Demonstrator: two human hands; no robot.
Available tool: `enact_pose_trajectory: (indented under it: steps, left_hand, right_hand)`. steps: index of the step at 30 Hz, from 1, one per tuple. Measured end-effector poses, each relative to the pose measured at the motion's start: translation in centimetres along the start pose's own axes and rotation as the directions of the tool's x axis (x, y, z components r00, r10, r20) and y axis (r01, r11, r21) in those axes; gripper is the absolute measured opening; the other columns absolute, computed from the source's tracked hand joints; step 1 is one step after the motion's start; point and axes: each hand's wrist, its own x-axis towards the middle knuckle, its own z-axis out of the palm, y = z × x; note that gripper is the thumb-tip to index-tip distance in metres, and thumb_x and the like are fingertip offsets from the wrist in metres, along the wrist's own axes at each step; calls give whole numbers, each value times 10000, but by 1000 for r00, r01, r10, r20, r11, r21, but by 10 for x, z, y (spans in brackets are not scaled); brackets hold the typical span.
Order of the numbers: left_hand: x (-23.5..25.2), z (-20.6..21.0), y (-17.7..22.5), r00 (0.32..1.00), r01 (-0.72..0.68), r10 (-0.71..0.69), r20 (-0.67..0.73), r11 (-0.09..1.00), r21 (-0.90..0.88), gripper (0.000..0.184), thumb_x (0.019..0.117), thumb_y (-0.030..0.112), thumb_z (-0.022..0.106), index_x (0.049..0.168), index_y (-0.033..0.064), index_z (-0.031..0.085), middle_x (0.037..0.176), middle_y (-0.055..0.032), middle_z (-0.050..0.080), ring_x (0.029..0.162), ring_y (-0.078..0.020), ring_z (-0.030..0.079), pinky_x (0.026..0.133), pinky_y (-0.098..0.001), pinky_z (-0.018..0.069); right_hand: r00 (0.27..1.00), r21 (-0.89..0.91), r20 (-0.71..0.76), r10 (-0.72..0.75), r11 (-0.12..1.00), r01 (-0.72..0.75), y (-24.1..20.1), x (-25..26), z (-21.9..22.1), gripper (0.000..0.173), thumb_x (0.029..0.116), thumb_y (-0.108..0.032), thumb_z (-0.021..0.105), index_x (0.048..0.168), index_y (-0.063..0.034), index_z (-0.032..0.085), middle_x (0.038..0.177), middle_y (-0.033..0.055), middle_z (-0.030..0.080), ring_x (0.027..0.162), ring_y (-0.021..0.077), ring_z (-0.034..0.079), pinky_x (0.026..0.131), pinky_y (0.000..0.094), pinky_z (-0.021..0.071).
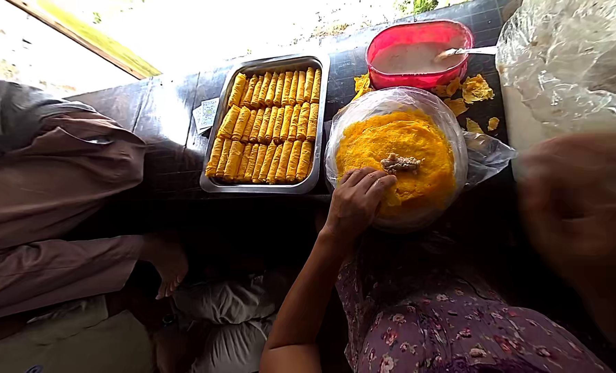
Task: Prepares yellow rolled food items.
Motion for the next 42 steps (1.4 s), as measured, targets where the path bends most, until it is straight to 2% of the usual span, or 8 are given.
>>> enact_pose_trajectory:
  steps: [3, 7, 12, 20, 29, 36, 40, 42]
  left_hand:
    - [12, -4, 0, 1000, -10, 10, -12, 1000, 23, 223, 888, -38, 585, 1014, 11, 762, 967, -136, 769, 933, -275, 738, 866, -373, 569]
    - [14, -7, 2, 1000, -3, 3, 13, 1000, -12, 237, 871, -71, 588, 1028, 1, 750, 961, -150, 756, 901, -280, 727, 831, -376, 566]
    - [7, -11, 4, 998, 56, -52, 42, 993, -102, 234, 881, -83, 576, 1026, -3, 741, 956, -142, 752, 908, -266, 719, 861, -358, 562]
    - [49, -13, -19, 972, 215, -209, 110, 976, -46, 188, 970, -15, 587, 1098, -16, 723, 1016, -159, 753, 934, -317, 724, 843, -429, 566]
    - [80, 1, -54, 824, 401, -345, 450, 916, -31, 361, 1030, 246, 614, 1247, -41, 646, 1125, -229, 705, 1081, -372, 684, 970, -517, 513]
    - [62, -3, -40, 853, 324, -301, 426, 946, 20, 495, 929, 309, 748, 1289, -14, 643, 1135, -232, 673, 1090, -418, 636, 931, -546, 511]
    - [55, -8, -33, 880, 328, -309, 361, 945, 10, 509, 951, 282, 720, 1349, -12, 598, 1250, -235, 657, 1166, -425, 623, 951, -576, 498]
    - [55, -11, -29, 918, 291, -288, 273, 956, 30, 340, 980, 199, 673, 1247, -10, 673, 1243, -221, 670, 1176, -408, 629, 953, -554, 502]
  right_hand:
    - [1000, 167, 19, -19, 986, 16, -44, 13, 67, 319, 1004, -300, 589, 1105, -16, 695, 1071, 186, 698, 1100, 375, 641, 964, 501, 489]
    - [999, 161, 16, -35, 986, 32, -45, 14, 109, 270, 990, -243, 568, 1066, -10, 683, 1052, 189, 704, 1054, 381, 660, 887, 468, 520]
    - [998, 173, 56, -26, 985, 16, -29, 12, 88, 200, 939, -10, 555, 1036, -12, 730, 1012, 168, 728, 1042, 358, 681, 917, 466, 527]
    - [989, 264, 128, 68, 959, -100, -7, 62, 88, 228, 1035, -124, 569, 1058, 23, 742, 1009, 205, 742, 932, 378, 706, 846, 514, 538]
    - [952, 211, 294, 86, 965, -152, 17, 91, 124, 383, 937, -308, 734, 1020, 64, 701, 965, 264, 685, 976, 453, 671, 852, 581, 521]
    - [960, 253, 279, 17, 963, -91, 17, 71, 117, 496, 909, -372, 744, 1185, 36, 681, 1101, 282, 668, 1083, 489, 623, 935, 613, 475]
    - [967, 258, 253, -23, 965, -44, 12, 68, 104, 374, 943, -227, 722, 1234, 2, 675, 1235, 257, 648, 1201, 477, 591, 969, 623, 466]
    - [977, 253, 207, -55, 967, 1, 6, 70, 98, 274, 976, -119, 645, 1214, 6, 695, 1232, 245, 647, 1194, 460, 587, 986, 580, 470]
